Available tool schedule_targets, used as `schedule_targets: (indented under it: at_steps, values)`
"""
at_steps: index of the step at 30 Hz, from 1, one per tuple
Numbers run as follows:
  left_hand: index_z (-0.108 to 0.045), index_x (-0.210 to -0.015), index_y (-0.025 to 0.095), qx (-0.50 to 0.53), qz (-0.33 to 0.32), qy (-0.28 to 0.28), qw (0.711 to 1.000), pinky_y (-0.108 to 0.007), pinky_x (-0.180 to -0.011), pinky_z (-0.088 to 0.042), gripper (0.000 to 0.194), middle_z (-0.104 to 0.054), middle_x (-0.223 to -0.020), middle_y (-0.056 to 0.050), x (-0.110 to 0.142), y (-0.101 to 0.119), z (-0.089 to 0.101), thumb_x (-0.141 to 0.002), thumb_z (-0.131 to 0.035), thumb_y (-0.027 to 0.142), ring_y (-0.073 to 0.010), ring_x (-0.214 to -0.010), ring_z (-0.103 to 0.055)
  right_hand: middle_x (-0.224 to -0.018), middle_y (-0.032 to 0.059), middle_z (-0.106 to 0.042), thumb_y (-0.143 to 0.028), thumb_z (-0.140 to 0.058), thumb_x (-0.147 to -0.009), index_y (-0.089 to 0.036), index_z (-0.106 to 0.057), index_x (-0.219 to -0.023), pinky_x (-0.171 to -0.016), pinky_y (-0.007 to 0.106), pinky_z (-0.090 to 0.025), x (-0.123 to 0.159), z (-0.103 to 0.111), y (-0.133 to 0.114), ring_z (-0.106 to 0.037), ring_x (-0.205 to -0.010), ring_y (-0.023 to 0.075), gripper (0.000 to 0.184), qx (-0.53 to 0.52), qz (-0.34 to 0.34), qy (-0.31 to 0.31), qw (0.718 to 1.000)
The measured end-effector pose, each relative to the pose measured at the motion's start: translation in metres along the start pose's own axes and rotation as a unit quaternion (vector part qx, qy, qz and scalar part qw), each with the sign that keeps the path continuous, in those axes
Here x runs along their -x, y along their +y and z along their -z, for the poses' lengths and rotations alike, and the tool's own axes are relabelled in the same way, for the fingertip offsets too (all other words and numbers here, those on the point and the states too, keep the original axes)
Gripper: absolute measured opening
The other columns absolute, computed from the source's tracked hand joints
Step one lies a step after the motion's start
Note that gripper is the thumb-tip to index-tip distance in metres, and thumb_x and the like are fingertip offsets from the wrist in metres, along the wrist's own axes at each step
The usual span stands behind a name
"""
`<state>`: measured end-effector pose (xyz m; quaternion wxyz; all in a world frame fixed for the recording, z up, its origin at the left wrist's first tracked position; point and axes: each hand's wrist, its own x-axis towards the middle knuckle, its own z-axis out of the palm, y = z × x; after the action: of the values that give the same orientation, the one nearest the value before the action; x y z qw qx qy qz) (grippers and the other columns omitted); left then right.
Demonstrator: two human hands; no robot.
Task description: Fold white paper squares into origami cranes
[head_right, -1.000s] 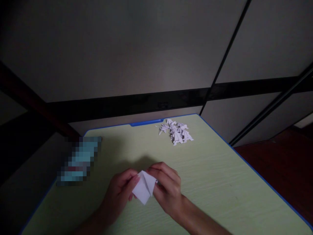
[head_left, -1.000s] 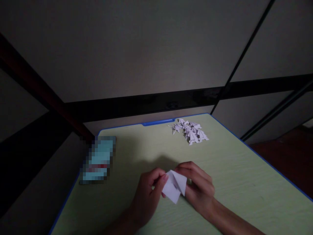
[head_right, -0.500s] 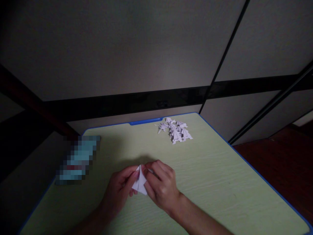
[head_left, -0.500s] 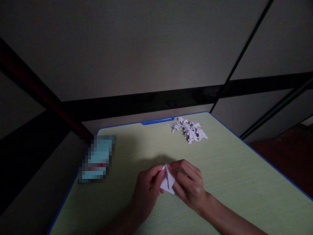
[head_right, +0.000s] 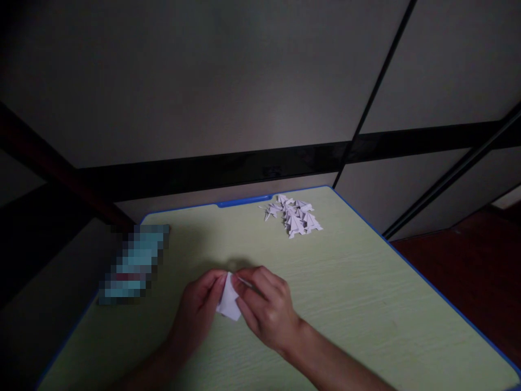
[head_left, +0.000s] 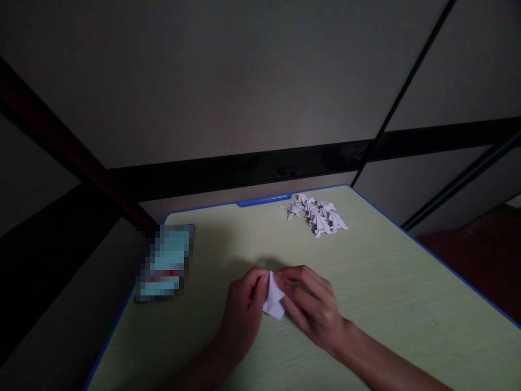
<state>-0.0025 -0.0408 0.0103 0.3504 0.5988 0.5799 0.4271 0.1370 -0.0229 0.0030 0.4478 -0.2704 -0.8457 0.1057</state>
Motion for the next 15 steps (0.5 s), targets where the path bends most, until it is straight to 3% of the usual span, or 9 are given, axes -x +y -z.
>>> schedule_targets:
  at_steps: [6,15]
  values:
    - [-0.05,-0.063,0.015,0.041,0.021,0.035,0.998,-0.019,-0.047,-0.034,0.021,-0.049,-0.054,0.002,-0.0037,-0.0016,0.0018,-0.078,-0.039,0.025,-0.0104,-0.051,-0.044,-0.106,0.0142,-0.051,-0.018,-0.05,-0.073,-0.012,-0.05,-0.106,-0.075,0.039,-0.043,-0.0048,-0.0048,-0.0052,-0.047,-0.092,0.0237,0.034,0.017,-0.033,-0.068,0.997]
    - [-0.054,-0.064,0.016,-0.051,-0.025,0.069,0.996,-0.018,-0.045,-0.034,0.018,-0.052,-0.049,0.003,-0.0044,-0.0047,0.0016,-0.076,-0.042,0.022,-0.0096,-0.045,-0.047,-0.099,0.011,-0.053,-0.02,-0.052,-0.068,-0.016,-0.05,-0.084,-0.079,0.037,-0.041,-0.0036,-0.0063,-0.0081,-0.048,-0.094,0.0216,0.016,-0.077,-0.097,-0.036,0.992]
